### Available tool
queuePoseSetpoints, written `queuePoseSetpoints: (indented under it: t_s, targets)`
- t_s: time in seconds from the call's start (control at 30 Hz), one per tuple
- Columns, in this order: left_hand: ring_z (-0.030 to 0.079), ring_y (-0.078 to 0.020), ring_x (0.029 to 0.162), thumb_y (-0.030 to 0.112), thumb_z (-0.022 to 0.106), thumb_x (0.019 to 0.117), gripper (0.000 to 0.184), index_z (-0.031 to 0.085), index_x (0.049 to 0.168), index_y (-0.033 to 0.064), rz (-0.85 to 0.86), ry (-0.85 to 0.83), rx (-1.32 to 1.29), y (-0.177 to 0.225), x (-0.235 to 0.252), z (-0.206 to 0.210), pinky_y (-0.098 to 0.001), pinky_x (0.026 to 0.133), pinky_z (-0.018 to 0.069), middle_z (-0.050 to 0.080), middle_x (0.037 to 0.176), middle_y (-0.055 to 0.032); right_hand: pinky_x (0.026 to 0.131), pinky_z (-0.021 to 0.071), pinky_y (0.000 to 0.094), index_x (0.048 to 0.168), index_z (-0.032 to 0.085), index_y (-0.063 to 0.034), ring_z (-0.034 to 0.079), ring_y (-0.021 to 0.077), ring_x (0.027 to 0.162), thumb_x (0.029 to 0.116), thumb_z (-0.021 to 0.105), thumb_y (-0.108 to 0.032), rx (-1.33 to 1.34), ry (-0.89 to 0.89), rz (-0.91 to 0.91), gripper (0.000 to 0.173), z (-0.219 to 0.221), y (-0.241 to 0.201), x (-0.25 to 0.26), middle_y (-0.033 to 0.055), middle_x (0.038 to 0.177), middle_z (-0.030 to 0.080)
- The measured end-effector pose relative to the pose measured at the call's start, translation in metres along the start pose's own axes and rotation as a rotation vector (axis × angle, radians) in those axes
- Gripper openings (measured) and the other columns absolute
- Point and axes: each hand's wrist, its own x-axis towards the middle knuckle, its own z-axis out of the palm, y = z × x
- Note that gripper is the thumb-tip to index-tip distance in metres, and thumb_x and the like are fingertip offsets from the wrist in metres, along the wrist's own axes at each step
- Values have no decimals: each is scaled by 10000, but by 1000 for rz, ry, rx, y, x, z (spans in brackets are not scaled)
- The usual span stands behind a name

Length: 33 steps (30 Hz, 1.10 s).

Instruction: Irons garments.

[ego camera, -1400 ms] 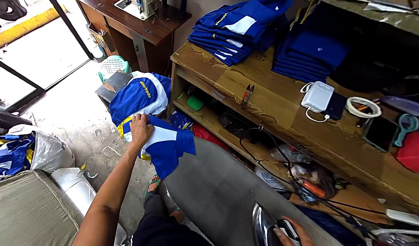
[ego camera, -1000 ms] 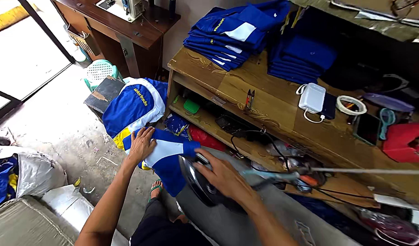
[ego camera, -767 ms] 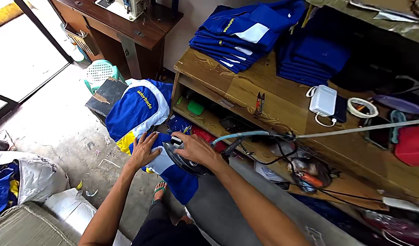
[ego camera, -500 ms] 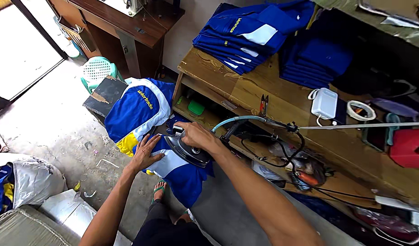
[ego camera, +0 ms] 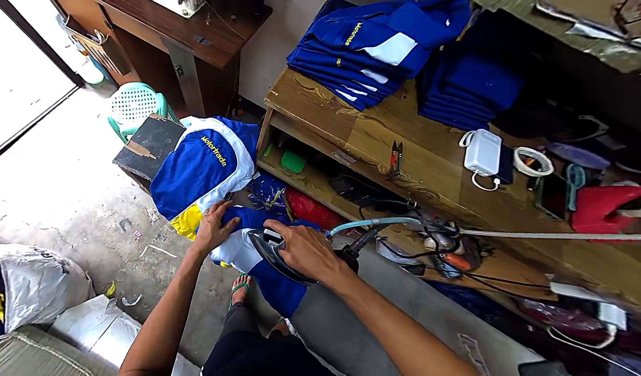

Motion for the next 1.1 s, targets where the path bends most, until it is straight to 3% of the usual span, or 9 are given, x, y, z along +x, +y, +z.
queuePoseSetpoints:
  t_s: [0.1,0.2,0.3,0.47,0.6,0.77,1.0,1.1]
  targets:
    - [489,-339,1405,545,553,979,615,602,1435,135,27,43,13,-1,2,-3,-567,1158,371,545,1498,-152,723,530,575,1490,492,-289,697,396,875,925,604,-166,-1,16,30,589,0,-5,1,168,957,714]
    - [464,-286,1433,475,521,1019,417,709,1314,248,191,62,121,21,11,-2,-589,1181,309,594,1470,-43,744,537,567,1486,494,-290,703,381,905,934,594,-165,4,20,60,575,-2,-12,7,156,988,721]
    - [455,-220,1454,513,434,1057,444,676,1362,298,102,-201,216,31,19,0,-619,1227,190,617,1453,40,758,535,577,1487,494,-279,704,388,923,934,598,-162,14,4,72,575,-1,-13,5,166,1007,722]
    - [519,-211,1397,515,425,1067,466,676,1368,265,12,-378,112,21,31,-9,-573,1218,259,658,1395,-13,742,531,584,1477,508,-268,701,398,913,925,594,-137,11,39,75,574,1,-11,4,174,1003,720]
    - [532,-246,1373,472,440,1076,476,700,1321,157,-11,-380,27,16,35,-9,-537,1197,310,665,1366,-84,764,529,598,1478,513,-277,697,404,957,926,590,-129,19,47,60,576,-8,-9,19,180,1045,719]
    - [537,-236,1365,450,443,1077,468,711,1298,135,-15,-370,3,16,31,-10,-501,1190,329,669,1358,-90,829,535,631,1434,575,-259,695,399,1022,909,639,-154,113,136,175,539,-12,31,28,182,1103,723]
    - [547,-256,1342,433,441,1075,463,729,1262,122,17,-325,14,15,31,-5,-504,1174,336,689,1320,-88,910,524,621,1430,573,-199,681,396,1093,914,648,-159,137,132,303,523,-4,88,-24,187,1171,711]
    - [543,-256,1345,438,428,1078,468,730,1261,131,14,-319,31,18,31,-5,-510,1173,331,690,1319,-81,856,529,625,1427,567,-232,692,410,1030,917,656,-178,90,97,317,521,-8,87,-47,186,1106,721]
